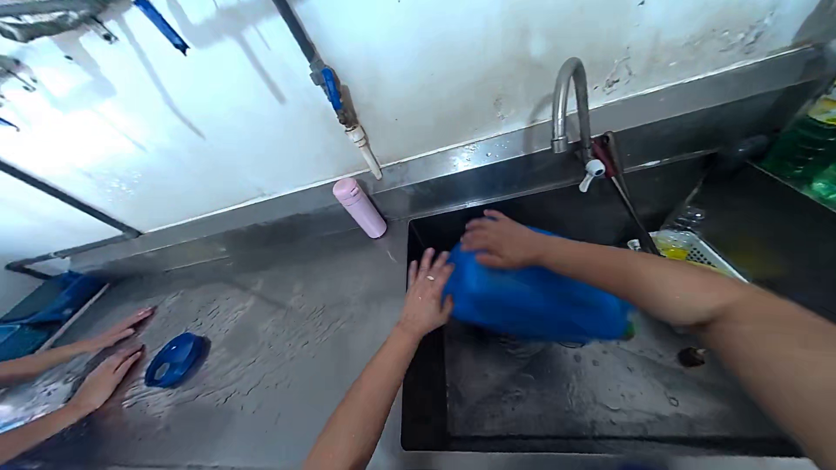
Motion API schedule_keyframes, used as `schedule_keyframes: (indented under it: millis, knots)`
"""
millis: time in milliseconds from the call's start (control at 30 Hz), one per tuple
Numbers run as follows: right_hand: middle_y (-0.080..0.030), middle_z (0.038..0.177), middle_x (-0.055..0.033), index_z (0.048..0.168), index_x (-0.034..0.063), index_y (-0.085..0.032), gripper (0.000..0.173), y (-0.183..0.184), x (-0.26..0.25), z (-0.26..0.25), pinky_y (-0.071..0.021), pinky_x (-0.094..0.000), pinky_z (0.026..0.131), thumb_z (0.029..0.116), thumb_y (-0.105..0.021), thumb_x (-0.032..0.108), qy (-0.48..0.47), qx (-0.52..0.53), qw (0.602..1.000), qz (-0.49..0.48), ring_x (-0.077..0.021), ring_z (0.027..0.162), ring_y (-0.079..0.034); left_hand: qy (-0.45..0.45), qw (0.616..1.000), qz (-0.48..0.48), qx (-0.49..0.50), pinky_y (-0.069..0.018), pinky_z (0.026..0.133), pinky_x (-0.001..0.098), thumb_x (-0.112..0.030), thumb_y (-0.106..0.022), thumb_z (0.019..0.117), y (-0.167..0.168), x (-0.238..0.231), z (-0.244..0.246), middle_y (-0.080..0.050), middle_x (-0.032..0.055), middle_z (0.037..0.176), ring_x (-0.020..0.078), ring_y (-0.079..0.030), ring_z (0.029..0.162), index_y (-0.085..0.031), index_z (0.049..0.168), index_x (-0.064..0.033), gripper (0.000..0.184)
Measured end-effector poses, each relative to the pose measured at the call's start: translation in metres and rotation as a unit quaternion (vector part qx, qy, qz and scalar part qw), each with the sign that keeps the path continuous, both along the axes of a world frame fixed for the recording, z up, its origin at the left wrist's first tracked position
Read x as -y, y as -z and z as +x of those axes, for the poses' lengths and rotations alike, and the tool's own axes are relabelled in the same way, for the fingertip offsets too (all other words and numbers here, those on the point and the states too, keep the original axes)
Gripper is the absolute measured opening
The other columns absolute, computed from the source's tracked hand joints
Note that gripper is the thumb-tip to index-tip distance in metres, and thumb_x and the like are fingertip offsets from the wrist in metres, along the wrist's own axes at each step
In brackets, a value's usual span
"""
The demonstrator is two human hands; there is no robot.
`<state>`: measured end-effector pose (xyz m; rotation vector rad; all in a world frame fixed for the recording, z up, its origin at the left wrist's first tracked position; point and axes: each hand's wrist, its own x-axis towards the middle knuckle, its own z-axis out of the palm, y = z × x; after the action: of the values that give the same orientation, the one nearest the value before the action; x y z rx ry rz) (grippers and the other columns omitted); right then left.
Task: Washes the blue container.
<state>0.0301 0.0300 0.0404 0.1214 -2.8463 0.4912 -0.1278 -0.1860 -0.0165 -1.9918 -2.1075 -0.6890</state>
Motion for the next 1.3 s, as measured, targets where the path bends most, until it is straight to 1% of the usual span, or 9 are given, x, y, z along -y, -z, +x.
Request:
schedule_keyframes:
  millis: [167, 367, 500, 667, 900, 1033, 1133, 1233, 1300]
  knots:
    - [-0.060, 0.144, -0.0182, 0.137, 0.0119, -0.065, 0.054, 0.009, -0.038, -0.099, -0.0252, -0.0733, 0.111, 0.1098, -0.035, 0.048, 0.332, 0.124, 0.932, -0.080, -0.0422, 0.143, -0.043, -0.338, 0.887, -0.285, 0.133, -0.0051, 0.115, 0.0786, -0.059, -0.059, 0.0962, 0.040, 0.050, -0.060, -0.006, 0.0239, 0.170, 0.0514, 0.000, 0.155, -0.029, 0.162, -0.0127, 0.086]
    - [-0.064, 0.137, -0.0164, 0.131, 0.0120, -0.070, 0.046, 0.017, -0.028, -0.109, -0.0294, -0.0713, 0.111, 0.1024, -0.056, 0.046, 0.134, 0.100, 0.985, -0.051, -0.0394, 0.138, -0.050, -0.350, 0.873, -0.312, 0.133, -0.0026, 0.115, 0.0773, -0.062, -0.054, 0.0972, 0.045, 0.051, -0.064, -0.007, 0.0211, 0.171, 0.0496, 0.000, 0.156, -0.025, 0.164, -0.0150, 0.087]
    - [-0.057, 0.146, -0.0192, 0.139, 0.0129, -0.064, 0.063, 0.020, -0.045, -0.124, -0.0232, -0.0763, 0.111, 0.1033, -0.045, 0.061, 0.324, 0.163, 0.930, -0.061, -0.0441, 0.145, -0.040, -0.348, 0.867, -0.333, 0.130, -0.0041, 0.116, 0.0771, -0.062, -0.053, 0.0980, 0.044, 0.049, -0.063, -0.007, 0.0221, 0.171, 0.0512, 0.000, 0.155, -0.023, 0.164, -0.0139, 0.087]
    - [-0.059, 0.145, -0.0168, 0.139, 0.0136, -0.064, 0.057, 0.010, -0.023, -0.110, -0.0249, -0.0730, 0.113, 0.1014, -0.055, 0.056, 0.217, 0.141, 0.964, -0.064, -0.0400, 0.144, -0.043, -0.317, 0.880, -0.319, 0.152, -0.0075, 0.116, 0.0760, -0.057, -0.047, 0.1029, 0.034, 0.043, -0.071, -0.009, 0.0256, 0.169, 0.0521, -0.004, 0.155, -0.025, 0.163, -0.0075, 0.081]
    - [-0.051, 0.146, -0.0334, 0.143, -0.0012, -0.055, 0.086, -0.010, -0.071, -0.031, -0.0335, -0.0748, 0.106, 0.0992, -0.042, 0.072, 0.523, 0.225, 0.813, -0.119, -0.0524, 0.140, -0.044, -0.241, 0.947, -0.030, 0.211, -0.0296, 0.116, 0.0670, -0.037, -0.051, 0.1069, -0.110, -0.075, -0.146, -0.034, 0.0374, 0.155, 0.0521, -0.035, 0.145, -0.031, 0.153, 0.0105, 0.069]
    - [-0.055, 0.137, -0.0387, 0.138, -0.0132, -0.052, 0.091, -0.010, -0.034, 0.074, -0.0396, -0.0694, 0.107, 0.0999, -0.045, 0.069, 0.554, 0.261, 0.770, -0.180, -0.0533, 0.132, -0.052, -0.286, 0.909, 0.162, 0.256, -0.0286, 0.120, 0.0601, -0.040, -0.051, 0.1057, -0.224, -0.148, -0.182, -0.028, 0.0397, 0.157, 0.0520, -0.030, 0.147, -0.025, 0.156, 0.0110, 0.076]
    - [-0.059, 0.131, -0.0382, 0.142, -0.0135, -0.044, 0.090, 0.012, 0.006, 0.140, -0.0426, -0.0673, 0.105, 0.0995, -0.051, 0.065, 0.558, 0.254, 0.751, -0.245, -0.0531, 0.126, -0.057, -0.317, 0.881, 0.225, 0.269, -0.0302, 0.118, 0.0581, -0.043, -0.053, 0.1036, -0.272, -0.191, -0.178, -0.033, 0.0342, 0.157, 0.0475, -0.032, 0.147, -0.038, 0.152, 0.0062, 0.071]
    - [-0.060, 0.128, -0.0358, 0.149, -0.0116, -0.034, 0.093, 0.045, 0.036, 0.186, -0.0441, -0.0653, 0.104, 0.0965, -0.061, 0.060, 0.526, 0.189, 0.764, -0.324, -0.0498, 0.122, -0.060, -0.254, 0.962, 0.061, 0.082, -0.0254, 0.116, 0.0701, -0.049, -0.053, 0.1029, -0.231, -0.205, -0.144, -0.037, 0.0384, 0.153, 0.0553, -0.029, 0.146, -0.054, 0.139, 0.0103, 0.069]
    - [-0.057, 0.136, -0.0353, 0.158, -0.0064, -0.020, 0.100, 0.070, 0.045, 0.207, -0.0442, -0.0643, 0.105, 0.0935, -0.065, 0.056, 0.510, 0.111, 0.754, -0.399, -0.0477, 0.126, -0.058, -0.182, 0.983, -0.019, -0.032, -0.0141, 0.117, 0.0749, -0.054, -0.053, 0.1012, -0.141, -0.190, -0.122, -0.037, 0.0370, 0.154, 0.0570, -0.026, 0.147, -0.057, 0.138, 0.0068, 0.071]
